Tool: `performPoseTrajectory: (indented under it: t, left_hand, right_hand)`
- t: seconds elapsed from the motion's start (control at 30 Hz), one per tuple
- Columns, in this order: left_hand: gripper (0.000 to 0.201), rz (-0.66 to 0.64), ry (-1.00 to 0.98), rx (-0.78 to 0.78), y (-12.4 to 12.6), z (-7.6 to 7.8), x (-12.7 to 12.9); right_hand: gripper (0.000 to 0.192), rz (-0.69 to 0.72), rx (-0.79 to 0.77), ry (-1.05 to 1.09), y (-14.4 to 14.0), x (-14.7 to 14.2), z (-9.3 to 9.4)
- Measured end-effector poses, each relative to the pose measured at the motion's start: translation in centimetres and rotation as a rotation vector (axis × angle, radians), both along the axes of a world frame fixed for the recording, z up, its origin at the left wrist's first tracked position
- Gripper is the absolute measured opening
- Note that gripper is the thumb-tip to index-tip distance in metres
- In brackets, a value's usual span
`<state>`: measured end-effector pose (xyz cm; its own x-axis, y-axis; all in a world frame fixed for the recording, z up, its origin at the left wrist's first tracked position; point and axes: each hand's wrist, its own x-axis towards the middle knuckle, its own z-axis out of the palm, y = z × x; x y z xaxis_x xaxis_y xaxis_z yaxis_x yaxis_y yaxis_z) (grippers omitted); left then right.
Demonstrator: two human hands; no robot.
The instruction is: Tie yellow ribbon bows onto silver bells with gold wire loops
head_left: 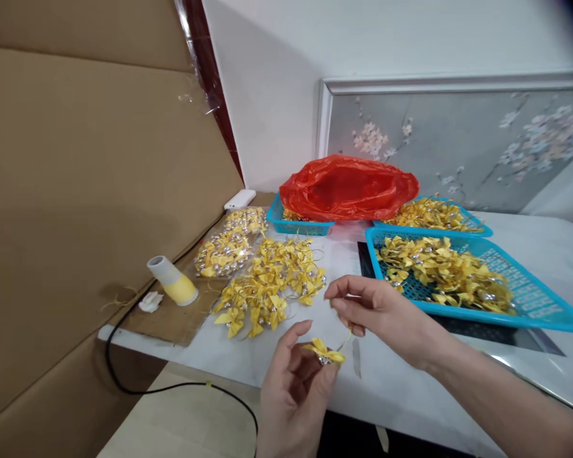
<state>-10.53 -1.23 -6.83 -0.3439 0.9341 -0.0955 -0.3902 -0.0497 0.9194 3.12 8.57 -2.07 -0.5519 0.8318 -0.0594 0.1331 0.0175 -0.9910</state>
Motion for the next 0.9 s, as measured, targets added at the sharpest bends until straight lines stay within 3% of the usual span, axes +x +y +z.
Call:
performPoseTrajectory:
  t: [0.17,0.33,0.53,0.7,0.9]
  left_hand:
    - [0.038,0.045,0.134,0.033,-0.4,-0.4,-0.7]
    - [0.039,0.042,0.124,0.061,-0.8,-0.4,-0.8]
    - [0.032,0.087,-0.051,-0.089,-0.6,1.0,-1.5]
    - [0.026,-0.062,-0.374,-0.172,-0.1,1.9,-1.6]
    - [0.022,-0.143,-0.516,-0.264,0.1,1.5,-1.5]
  right_hand:
    - [0.027,0.153,0.081,-0.127,-0.9,-0.8,0.0]
    - [0.012,0.173,0.168,-0.232,-1.5,-2.0,0.0]
    - [0.012,0.194,0.165,-0.237,-1.3,-2.3,0.1]
    - [0.01,0.208,0.106,-0.189,-1.2,-2.3,0.3]
    - [0.014,0.201,0.012,-0.094,-0.9,-2.0,0.3]
